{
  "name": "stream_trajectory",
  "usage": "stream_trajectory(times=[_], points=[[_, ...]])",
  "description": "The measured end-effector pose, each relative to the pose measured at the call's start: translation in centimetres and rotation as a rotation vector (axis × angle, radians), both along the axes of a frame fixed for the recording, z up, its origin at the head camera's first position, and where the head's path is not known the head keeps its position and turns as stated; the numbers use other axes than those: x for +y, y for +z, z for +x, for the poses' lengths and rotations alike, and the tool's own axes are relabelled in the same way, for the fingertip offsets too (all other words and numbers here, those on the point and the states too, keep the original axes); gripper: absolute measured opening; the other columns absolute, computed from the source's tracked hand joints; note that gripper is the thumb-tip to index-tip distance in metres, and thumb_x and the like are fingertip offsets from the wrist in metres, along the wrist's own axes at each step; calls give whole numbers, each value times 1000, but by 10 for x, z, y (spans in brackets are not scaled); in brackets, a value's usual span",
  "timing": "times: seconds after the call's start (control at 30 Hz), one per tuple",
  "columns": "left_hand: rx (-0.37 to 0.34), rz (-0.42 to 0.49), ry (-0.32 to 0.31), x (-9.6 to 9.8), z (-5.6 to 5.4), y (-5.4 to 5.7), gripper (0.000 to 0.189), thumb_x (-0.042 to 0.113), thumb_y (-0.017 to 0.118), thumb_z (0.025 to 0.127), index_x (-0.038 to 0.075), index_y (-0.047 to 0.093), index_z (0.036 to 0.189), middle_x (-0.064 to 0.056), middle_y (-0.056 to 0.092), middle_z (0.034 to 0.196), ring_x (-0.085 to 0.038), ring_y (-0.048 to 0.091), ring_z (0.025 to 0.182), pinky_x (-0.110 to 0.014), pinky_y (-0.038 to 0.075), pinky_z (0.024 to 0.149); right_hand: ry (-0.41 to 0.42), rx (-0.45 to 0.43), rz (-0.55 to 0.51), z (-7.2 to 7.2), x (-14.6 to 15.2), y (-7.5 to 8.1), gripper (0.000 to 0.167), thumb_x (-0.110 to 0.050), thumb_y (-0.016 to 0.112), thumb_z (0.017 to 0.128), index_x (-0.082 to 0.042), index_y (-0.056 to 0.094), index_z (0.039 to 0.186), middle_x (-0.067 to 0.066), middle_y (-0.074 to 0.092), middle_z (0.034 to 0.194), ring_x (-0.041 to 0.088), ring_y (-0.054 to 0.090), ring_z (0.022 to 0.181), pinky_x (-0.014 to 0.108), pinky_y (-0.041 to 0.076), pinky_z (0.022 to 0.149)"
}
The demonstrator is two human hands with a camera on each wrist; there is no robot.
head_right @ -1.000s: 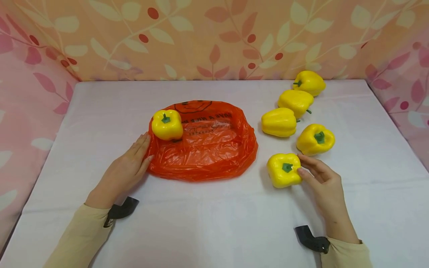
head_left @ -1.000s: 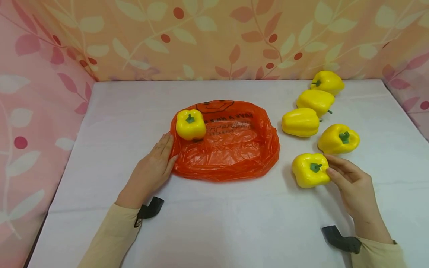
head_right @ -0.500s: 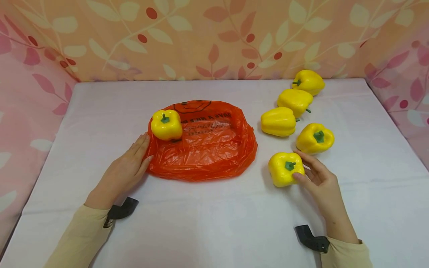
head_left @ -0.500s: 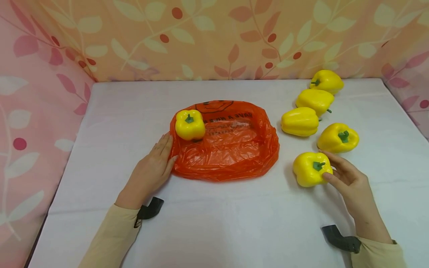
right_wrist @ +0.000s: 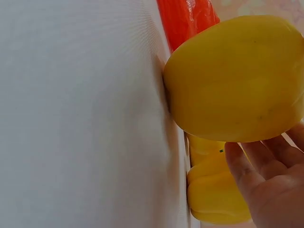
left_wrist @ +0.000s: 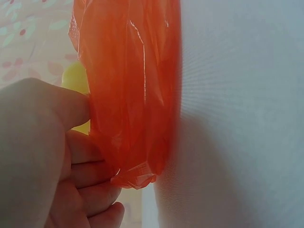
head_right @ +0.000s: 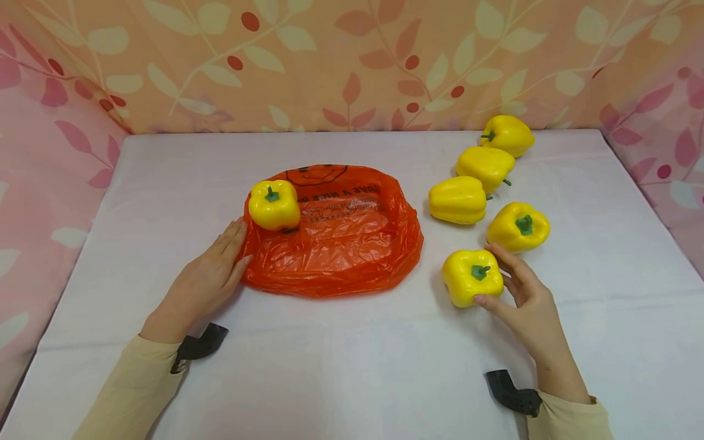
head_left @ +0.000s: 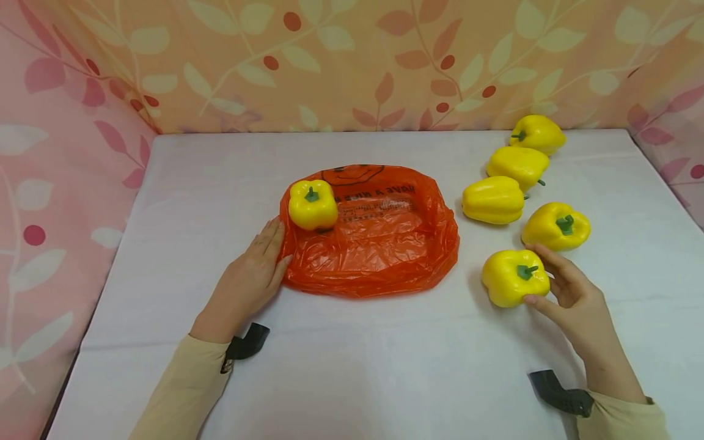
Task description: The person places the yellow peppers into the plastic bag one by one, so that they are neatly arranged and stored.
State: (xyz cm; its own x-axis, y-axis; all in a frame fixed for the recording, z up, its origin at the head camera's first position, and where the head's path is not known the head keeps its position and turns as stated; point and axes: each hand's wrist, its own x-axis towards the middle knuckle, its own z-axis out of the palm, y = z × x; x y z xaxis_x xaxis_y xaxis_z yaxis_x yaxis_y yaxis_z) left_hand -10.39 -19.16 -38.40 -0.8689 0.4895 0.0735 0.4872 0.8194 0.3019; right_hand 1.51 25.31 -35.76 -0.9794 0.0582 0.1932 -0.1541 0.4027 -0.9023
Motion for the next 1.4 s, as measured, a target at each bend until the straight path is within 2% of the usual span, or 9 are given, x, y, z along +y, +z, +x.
stream_trajectory(times=[0.13, 0.23, 0.67, 1.4], points=[[-3, 2, 1, 0, 0, 0, 63, 24, 51, 96, -9, 27, 144, -23, 26, 150, -35, 27, 138, -48, 29, 108, -33, -29, 154, 0, -2, 0, 83, 21, 69, 71, -2, 36, 144, 2, 40, 146, 5, 35, 129, 9, 30, 101], [-2, 5, -1, 0, 0, 0, 63, 24, 51, 97, -9, 26, 144, -22, 25, 151, -35, 26, 138, -48, 29, 108, -45, -38, 202, 1, -2, 0, 87, 20, 72, 70, -4, 35, 145, 2, 39, 146, 4, 34, 129, 9, 29, 102], [-4, 1, -4, 0, 1, -1, 63, 23, 51, 97, -9, 26, 144, -22, 25, 151, -35, 26, 138, -48, 28, 109, -46, -58, 204, 1, -3, 1, 89, 18, 72, 70, -7, 33, 146, 1, 37, 147, 3, 32, 130, 10, 24, 105], [4, 0, -4, 0, 0, -1, 63, 23, 52, 96, -9, 28, 143, -23, 27, 150, -34, 27, 138, -48, 29, 108, -56, -29, 215, -1, -7, 3, 88, 19, 73, 68, -4, 36, 144, 2, 40, 144, 4, 34, 128, 11, 27, 104]])
